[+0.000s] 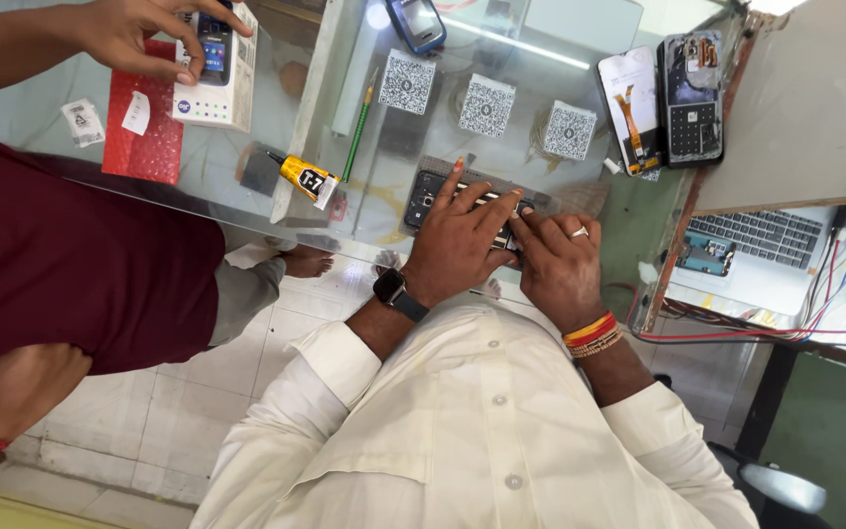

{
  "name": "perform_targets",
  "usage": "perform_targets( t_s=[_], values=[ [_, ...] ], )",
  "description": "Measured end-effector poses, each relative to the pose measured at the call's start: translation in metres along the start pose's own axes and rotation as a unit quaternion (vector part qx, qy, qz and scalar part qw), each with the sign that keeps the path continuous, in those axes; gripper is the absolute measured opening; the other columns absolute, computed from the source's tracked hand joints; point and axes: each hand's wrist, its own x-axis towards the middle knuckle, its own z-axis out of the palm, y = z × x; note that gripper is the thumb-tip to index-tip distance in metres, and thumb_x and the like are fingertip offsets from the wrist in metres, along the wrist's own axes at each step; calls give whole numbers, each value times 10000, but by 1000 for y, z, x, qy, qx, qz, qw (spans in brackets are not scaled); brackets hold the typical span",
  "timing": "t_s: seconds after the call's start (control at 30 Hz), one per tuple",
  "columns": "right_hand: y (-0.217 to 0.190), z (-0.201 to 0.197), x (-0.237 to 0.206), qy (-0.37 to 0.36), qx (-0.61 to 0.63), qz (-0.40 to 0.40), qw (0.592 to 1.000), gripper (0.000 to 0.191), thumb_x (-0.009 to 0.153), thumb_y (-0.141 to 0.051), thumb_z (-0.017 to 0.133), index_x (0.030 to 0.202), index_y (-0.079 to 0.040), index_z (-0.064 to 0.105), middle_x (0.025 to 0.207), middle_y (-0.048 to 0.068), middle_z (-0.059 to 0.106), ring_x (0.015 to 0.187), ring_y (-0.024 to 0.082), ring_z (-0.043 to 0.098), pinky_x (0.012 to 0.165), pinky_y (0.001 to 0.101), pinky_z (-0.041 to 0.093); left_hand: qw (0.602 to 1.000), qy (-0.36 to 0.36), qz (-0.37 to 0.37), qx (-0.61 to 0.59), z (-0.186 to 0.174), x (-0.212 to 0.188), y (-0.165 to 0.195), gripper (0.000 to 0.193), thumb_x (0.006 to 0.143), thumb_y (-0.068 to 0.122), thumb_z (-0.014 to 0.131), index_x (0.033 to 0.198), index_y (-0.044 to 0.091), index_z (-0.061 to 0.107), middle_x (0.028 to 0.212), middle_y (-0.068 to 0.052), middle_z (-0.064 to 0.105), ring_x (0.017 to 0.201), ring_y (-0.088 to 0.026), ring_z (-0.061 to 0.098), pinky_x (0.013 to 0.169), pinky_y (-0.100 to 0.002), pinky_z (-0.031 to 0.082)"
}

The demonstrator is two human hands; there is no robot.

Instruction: The person disassembles a smartphone, removes the back cover, and detaches the battery connector. They then place a new battery into the chassis, reconnect the battery, and reattach the back cover. The person uses a screwdriver to secure the back cover screws.

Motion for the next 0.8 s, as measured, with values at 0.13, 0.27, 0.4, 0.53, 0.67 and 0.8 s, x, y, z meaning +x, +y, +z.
perform_targets(
  t_s=[0.13, 0.27, 0.4, 0.53, 0.67, 0.8],
  values=[
    [2, -3, 3, -25, 20, 3, 999, 354, 910, -160, 764, 1254, -79, 750, 1190, 47, 718, 1118, 242, 617, 1017, 473, 410, 1000, 0, -16, -1, 2, 0, -3, 828, 754, 418, 863, 1415, 28, 551, 1179, -89, 714, 1288, -301, 547, 1271, -609, 190],
    [8, -8, 7, -39, 53, -23, 998, 437, 871, -349, 798, 1194, -58, 749, 1190, 96, 697, 1261, 299, 584, 1049, 515, 375, 1000, -22, -7, 14, -2, 3, -9, 839, 769, 483, 844, 1430, 63, 543, 1131, -93, 731, 1328, -314, 529, 1263, -635, 137],
    [11, -10, 7, -58, 62, -28, 996, 473, 835, -364, 824, 1187, -54, 762, 1254, 134, 673, 1354, 346, 541, 1100, 538, 347, 997, -79, 5, 3, -12, 9, -20, 861, 771, 453, 825, 1484, 95, 500, 1106, -71, 746, 1350, -296, 521, 1245, -652, 79],
    [12, -4, 9, -45, 85, -35, 995, 444, 842, -320, 857, 1172, -42, 753, 1360, 147, 661, 1427, 352, 518, 1170, 543, 335, 996, -89, 32, -4, -20, 9, -26, 805, 818, 321, 809, 1514, 104, 468, 1204, -62, 729, 1351, -281, 519, 1257, -638, 66],
    [11, 1, 8, -41, 90, -25, 995, 440, 837, -282, 861, 1182, -30, 751, 1370, 139, 663, 1424, 342, 519, 1200, 552, 331, 994, -109, 9, -9, -21, 8, -27, 810, 814, 274, 804, 1526, 109, 454, 1206, -85, 707, 1364, -289, 511, 1260, -642, 78],
    [9, 3, 5, -37, 77, -26, 996, 433, 835, -278, 850, 1178, -31, 754, 1362, 134, 675, 1404, 335, 539, 1201, 555, 328, 996, -83, 10, -25, -24, 5, -31, 837, 793, 260, 813, 1541, 145, 457, 1313, -114, 673, 1386, -309, 483, 1245, -621, 99]
  ],
)
